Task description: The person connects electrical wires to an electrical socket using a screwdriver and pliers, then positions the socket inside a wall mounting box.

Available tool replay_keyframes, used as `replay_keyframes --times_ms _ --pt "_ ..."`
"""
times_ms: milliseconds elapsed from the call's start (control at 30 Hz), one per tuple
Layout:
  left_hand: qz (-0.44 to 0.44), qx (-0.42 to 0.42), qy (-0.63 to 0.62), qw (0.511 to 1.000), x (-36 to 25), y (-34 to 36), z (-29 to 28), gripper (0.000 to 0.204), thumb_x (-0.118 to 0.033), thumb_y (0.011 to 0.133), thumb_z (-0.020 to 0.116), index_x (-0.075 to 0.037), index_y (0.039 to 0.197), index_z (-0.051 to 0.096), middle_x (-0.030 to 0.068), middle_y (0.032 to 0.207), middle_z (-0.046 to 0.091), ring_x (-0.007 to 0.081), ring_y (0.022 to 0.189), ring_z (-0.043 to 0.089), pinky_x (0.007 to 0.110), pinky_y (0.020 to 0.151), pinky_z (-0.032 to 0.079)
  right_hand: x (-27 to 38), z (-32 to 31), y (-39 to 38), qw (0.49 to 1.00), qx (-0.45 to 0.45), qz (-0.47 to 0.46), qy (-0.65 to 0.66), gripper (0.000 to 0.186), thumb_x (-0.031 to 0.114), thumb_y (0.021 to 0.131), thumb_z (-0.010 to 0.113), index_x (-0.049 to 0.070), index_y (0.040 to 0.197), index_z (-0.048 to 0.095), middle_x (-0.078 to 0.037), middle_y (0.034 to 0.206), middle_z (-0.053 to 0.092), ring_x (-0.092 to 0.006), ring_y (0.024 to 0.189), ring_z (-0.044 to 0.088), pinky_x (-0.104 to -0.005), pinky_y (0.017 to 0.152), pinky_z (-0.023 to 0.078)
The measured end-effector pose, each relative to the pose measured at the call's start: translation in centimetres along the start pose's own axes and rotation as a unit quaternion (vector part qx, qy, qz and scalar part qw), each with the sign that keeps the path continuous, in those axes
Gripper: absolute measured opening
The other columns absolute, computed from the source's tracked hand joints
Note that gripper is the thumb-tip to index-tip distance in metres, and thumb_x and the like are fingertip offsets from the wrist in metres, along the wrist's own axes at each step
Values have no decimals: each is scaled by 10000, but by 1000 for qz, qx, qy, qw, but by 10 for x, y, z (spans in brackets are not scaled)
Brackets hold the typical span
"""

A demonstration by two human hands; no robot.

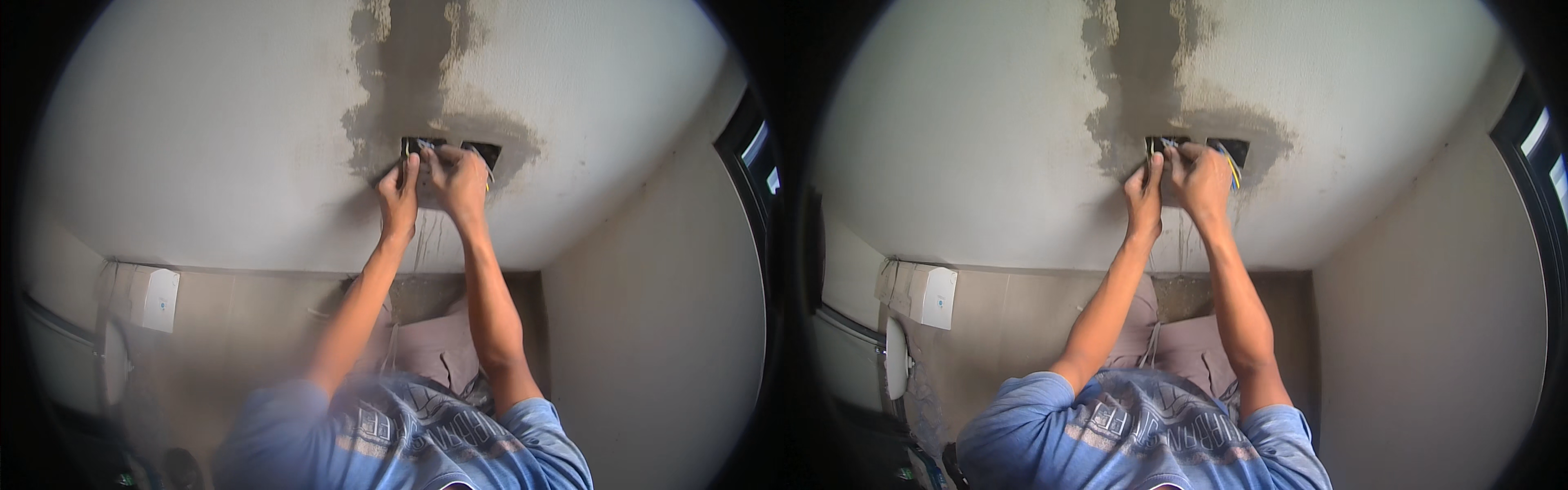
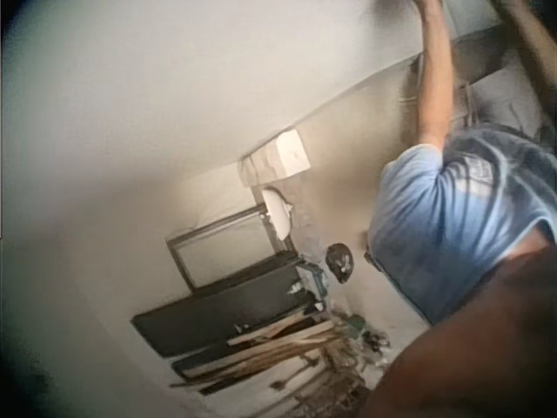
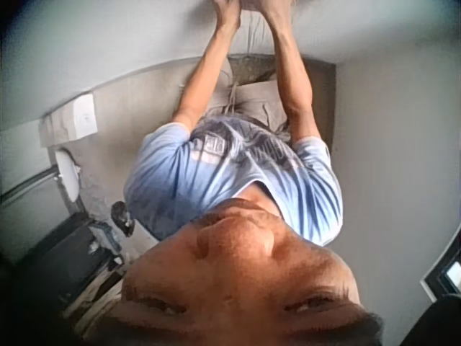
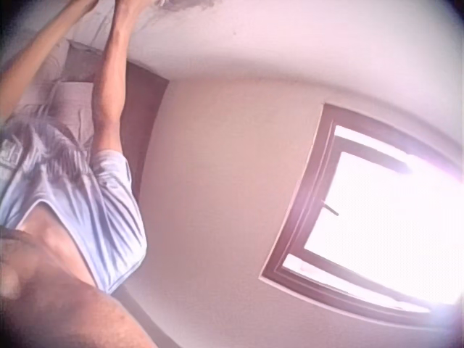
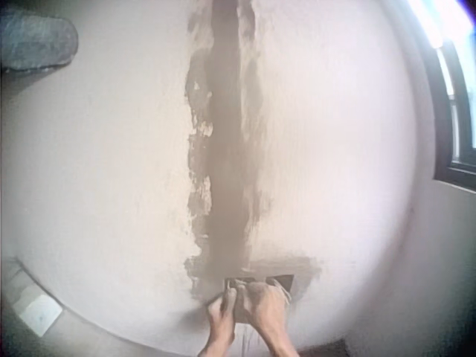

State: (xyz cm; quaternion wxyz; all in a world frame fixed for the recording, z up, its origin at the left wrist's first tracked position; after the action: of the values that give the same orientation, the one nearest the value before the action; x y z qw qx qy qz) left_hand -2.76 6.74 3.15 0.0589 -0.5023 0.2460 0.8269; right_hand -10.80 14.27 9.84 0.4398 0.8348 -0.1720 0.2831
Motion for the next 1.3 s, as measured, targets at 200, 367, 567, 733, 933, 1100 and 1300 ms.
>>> replay_keyframes --times_ms 200,367,567,733,933,1100,1300 --pt "-38 130 -71 988 7 -2 -39 390 -363 1071 581 7 1172 656 19 1080 665 66 988 561 258 821 481 -23 -15 11 987 87 43 128 383 306 1001 646 -36 846 725 -127 644 653 -170 627 650 -347 620 490" --pt "-143 107 -51 983 -8 -8 -57 464 -399 1072 551 5 1295 601 86 1195 678 171 1078 656 351 935 525 -35 -43 -2 972 139 56 183 391 317 1076 551 -38 1035 711 -46 810 689 -93 749 620 -281 667 518" --pt "-94 104 -15 990 -3 -21 -65 387 -286 1059 595 12 1305 593 81 1197 684 141 1052 662 331 892 547 -34 -26 -50 971 87 49 218 224 153 987 679 -44 1087 711 -114 921 749 -107 838 660 -282 772 527" --pt "-59 106 15 993 -3 -20 -54 312 -158 1029 638 36 1272 615 99 1139 711 146 984 693 314 834 583 -68 9 -61 914 34 101 392 256 143 972 721 -57 1132 715 -49 980 729 -102 879 629 -263 815 503" --pt "-38 97 44 994 -28 -28 -50 281 -134 1028 632 77 1213 656 135 1039 741 163 905 731 321 751 638 -76 6 -59 855 68 161 489 258 186 960 742 -37 1091 739 -50 956 732 -104 859 620 -263 789 489" --pt "-6 98 85 991 -29 -25 -49 286 -113 1017 646 101 1207 654 150 1037 734 172 884 731 312 723 652 -77 11 -62 831 58 198 516 269 206 941 764 -27 1074 742 -36 929 719 -87 828 597 -249 747 465" --pt "33 119 143 982 -28 -21 -47 265 -101 1013 649 103 1183 669 147 1025 729 175 892 725 318 731 656 -82 26 -61 829 25 221 513 261 213 963 747 -12 1092 729 -15 947 695 -61 807 549 -218 742 452"
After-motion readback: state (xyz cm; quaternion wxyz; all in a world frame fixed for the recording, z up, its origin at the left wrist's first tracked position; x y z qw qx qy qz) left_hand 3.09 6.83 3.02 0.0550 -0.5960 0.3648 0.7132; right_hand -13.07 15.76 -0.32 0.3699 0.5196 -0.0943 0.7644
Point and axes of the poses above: each hand's wrist, its own y-axis towards the middle knuckle, its own z-axis out of the palm, x = y × z, the point moved 2 cm from there along y, towards the middle knuckle
